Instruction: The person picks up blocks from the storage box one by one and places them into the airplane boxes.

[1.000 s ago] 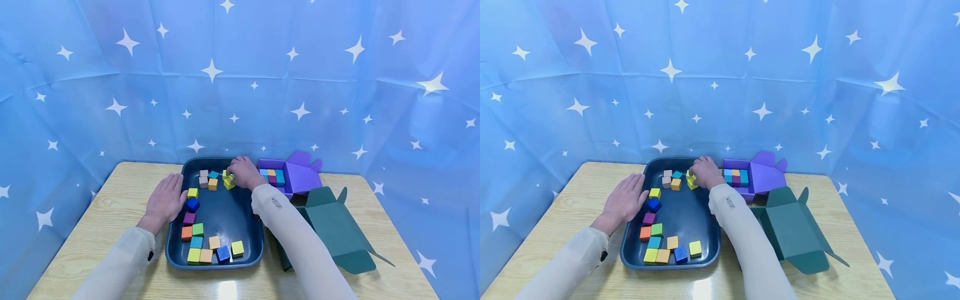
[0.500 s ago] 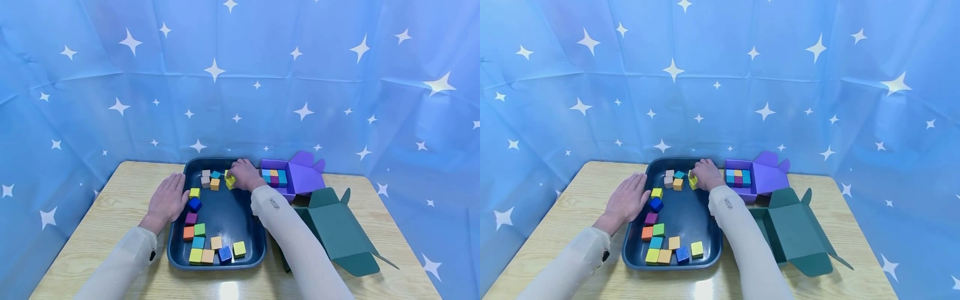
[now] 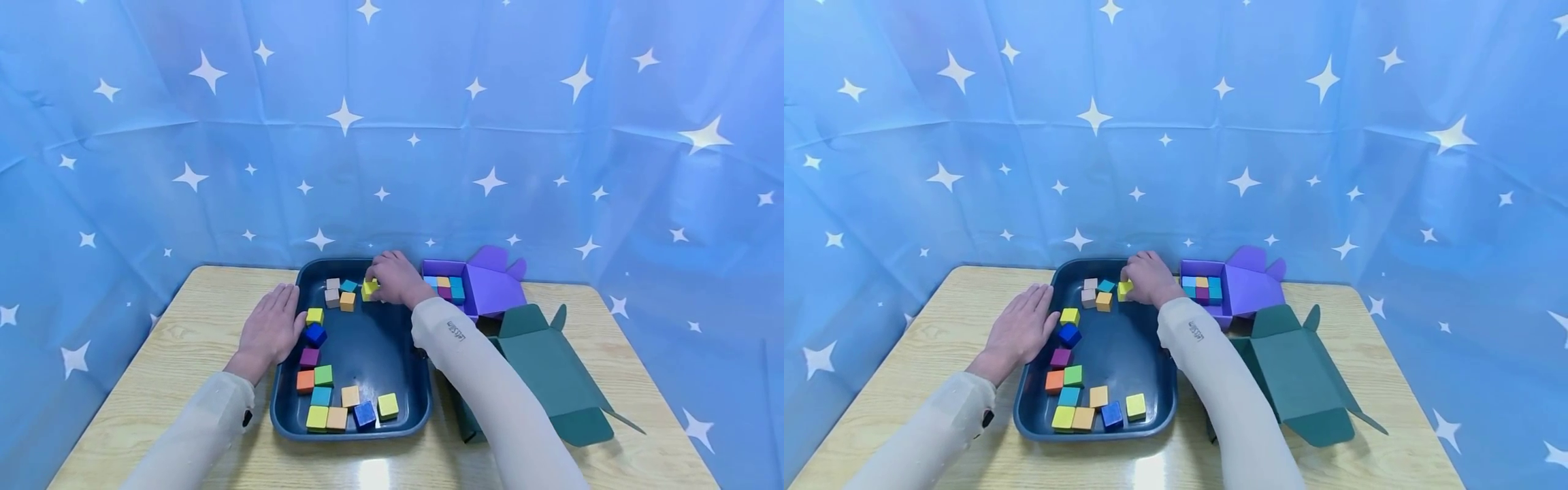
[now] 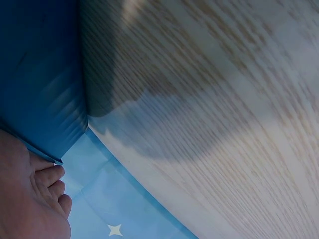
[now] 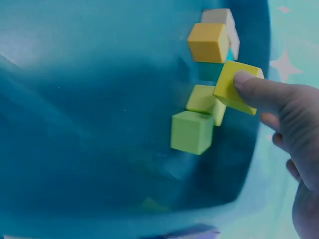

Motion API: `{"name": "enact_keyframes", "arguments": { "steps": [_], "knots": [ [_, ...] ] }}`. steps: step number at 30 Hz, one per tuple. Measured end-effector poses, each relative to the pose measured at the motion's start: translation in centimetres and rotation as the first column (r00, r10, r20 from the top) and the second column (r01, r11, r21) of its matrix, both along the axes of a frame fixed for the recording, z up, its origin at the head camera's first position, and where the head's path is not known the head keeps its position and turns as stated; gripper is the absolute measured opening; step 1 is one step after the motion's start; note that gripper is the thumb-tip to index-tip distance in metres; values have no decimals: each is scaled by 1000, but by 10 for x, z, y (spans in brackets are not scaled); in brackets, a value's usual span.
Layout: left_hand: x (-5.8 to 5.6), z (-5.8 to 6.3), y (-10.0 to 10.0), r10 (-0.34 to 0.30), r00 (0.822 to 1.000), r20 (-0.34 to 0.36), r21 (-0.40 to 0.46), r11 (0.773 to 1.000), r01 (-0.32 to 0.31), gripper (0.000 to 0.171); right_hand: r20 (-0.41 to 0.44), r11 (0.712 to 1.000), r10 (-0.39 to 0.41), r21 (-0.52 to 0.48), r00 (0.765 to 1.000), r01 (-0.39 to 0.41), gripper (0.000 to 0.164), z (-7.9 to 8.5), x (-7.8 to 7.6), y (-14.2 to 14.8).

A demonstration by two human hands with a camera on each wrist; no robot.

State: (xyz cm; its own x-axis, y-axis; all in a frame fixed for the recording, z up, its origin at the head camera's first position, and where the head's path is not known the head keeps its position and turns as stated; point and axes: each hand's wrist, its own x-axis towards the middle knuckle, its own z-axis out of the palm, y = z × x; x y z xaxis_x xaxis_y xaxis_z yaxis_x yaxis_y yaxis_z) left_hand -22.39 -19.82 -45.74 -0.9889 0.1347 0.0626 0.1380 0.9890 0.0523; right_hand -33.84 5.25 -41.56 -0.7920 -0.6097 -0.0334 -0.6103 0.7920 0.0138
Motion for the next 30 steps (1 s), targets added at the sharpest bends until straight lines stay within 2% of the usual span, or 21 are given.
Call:
{"name": "enact_keyframes", "arguments": {
  "steps": [9,20,25,30],
  "knots": [
    [0,-1,-1,1,1000,4,0,1000,-1,69,-2,999,-4,-37,1000,4,34,23,4,16],
    [1,2,-1,-7,1000,8,-10,1000,7,69,-17,992,-104,-69,994,102,37,44,2,74],
    [1,2,-2,-11,1000,10,-10,1000,11,69,-26,988,-138,-70,990,136,37,48,2,100],
    [2,2,-1,-14,1000,14,-4,1000,14,69,-24,982,-182,-46,983,181,36,43,4,118]
  ]
}}
